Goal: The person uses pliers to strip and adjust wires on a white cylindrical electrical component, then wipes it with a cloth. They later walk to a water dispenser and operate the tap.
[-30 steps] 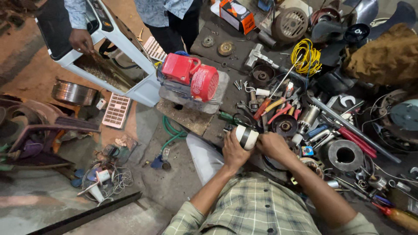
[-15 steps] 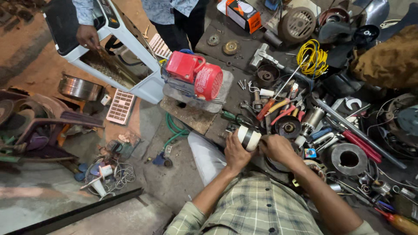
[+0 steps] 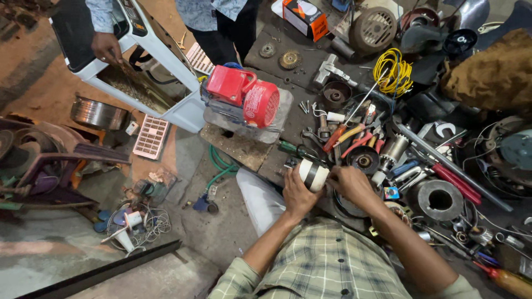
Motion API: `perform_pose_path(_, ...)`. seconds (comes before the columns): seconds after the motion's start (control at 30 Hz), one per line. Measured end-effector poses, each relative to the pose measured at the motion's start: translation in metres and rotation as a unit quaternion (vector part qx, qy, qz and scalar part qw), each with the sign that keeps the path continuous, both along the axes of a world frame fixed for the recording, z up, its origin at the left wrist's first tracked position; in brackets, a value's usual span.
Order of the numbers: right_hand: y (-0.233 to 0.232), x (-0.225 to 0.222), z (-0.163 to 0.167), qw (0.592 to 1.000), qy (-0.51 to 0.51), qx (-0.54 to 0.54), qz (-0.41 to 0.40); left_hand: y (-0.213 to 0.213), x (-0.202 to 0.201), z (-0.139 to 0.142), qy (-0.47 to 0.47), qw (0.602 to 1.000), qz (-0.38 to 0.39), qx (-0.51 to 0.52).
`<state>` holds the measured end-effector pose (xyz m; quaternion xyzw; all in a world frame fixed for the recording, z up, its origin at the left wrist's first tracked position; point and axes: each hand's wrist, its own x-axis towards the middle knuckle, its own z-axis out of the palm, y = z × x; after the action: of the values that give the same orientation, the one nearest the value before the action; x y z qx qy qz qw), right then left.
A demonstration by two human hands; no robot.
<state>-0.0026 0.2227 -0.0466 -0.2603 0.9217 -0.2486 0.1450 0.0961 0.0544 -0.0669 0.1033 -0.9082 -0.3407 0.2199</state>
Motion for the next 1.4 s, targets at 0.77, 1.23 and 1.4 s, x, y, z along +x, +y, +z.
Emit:
perform_pose_path(0.77,-0.001,0.014,0.001,0.999,-0.016,0.049,-0.003,-0.001,0.000,-0.006,0.011,1.000,-0.006,-0.013)
perform_pose_path(1.23,-0.003,0.009,0.007,0.993,0.004,0.120,0.012,-0.001,0.000,-0.001,0.005,1.000,-0.006,-0.015)
perform_pose_path(1.4,-0.006,0.009,0.005,0.993,0.069,0.095,-0.023,-0.002,-0.004,-0.003,-0.032,0.999,-0.012,-0.013)
